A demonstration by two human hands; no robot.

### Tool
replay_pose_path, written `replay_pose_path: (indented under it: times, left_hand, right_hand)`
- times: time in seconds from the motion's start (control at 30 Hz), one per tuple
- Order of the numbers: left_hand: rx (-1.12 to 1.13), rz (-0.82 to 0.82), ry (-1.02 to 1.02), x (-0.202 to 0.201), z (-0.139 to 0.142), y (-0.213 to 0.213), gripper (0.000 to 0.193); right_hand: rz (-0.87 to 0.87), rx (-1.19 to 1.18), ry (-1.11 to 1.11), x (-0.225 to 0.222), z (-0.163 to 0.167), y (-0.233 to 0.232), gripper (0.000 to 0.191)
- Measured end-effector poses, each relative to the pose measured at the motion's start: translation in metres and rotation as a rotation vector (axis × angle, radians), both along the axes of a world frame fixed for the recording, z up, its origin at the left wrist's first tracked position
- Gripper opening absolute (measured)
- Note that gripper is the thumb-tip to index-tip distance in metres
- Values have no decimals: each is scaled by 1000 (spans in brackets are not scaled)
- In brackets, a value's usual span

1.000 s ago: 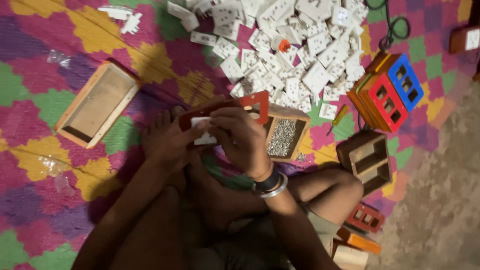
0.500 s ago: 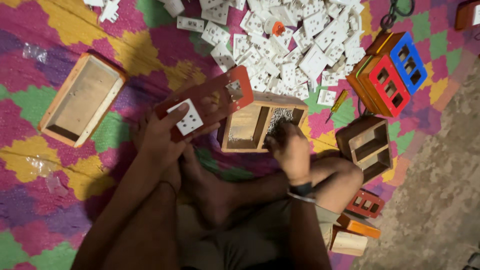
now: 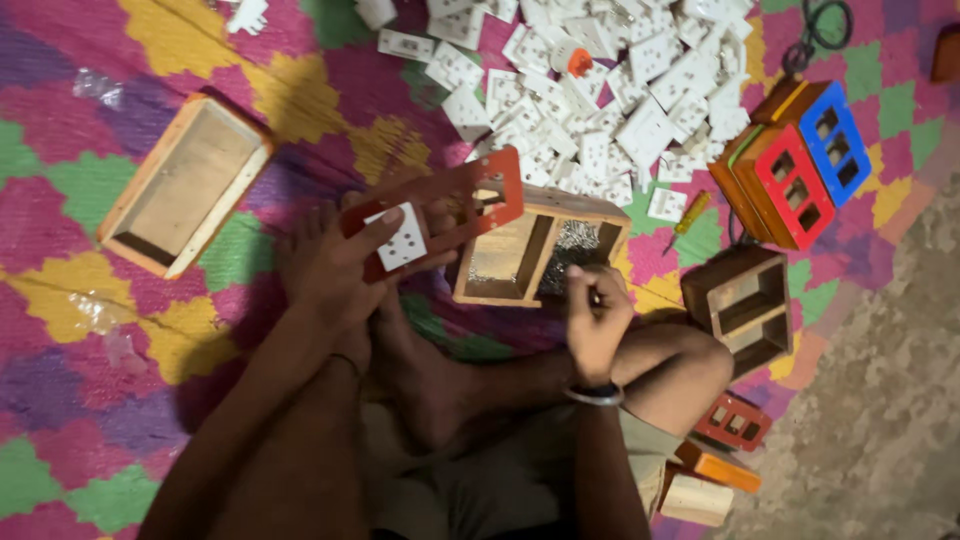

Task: The person sits on a mat and assembles electrical switch plates by inserting white switch modules into colored frames and securing them with screws. They handle multiple frames and switch modules, using a screwdriver to fasten the components together.

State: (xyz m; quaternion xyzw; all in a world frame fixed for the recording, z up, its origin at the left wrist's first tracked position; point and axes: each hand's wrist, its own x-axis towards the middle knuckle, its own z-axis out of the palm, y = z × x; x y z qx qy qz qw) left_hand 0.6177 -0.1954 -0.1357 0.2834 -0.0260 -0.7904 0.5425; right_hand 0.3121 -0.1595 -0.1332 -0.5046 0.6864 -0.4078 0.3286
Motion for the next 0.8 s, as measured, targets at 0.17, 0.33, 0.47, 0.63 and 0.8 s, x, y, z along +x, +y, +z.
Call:
replay_pose_path:
  times: [0.17, 0.33, 0.47, 0.63, 0.8]
  left_hand:
    - [150, -34, 23, -1, 18, -4, 46]
    - [-299, -444, -2078, 9, 40, 1, 57]
    - [-313, -395, -1954, 14, 46, 3, 49]
    - [-303, -285, -1967, 11, 48, 0, 42]
    - [-247, -297, -1868, 11, 51, 0, 47]
  right_hand:
    - [158, 192, -362, 67, 32, 8, 8]
    - [271, 121, -181, 136, 51, -2, 12]
    - [286, 69, -101, 153, 53, -11, 10]
    - [329, -19, 120, 156, 51, -8, 11]
    - [277, 161, -288, 163, 49, -12, 10]
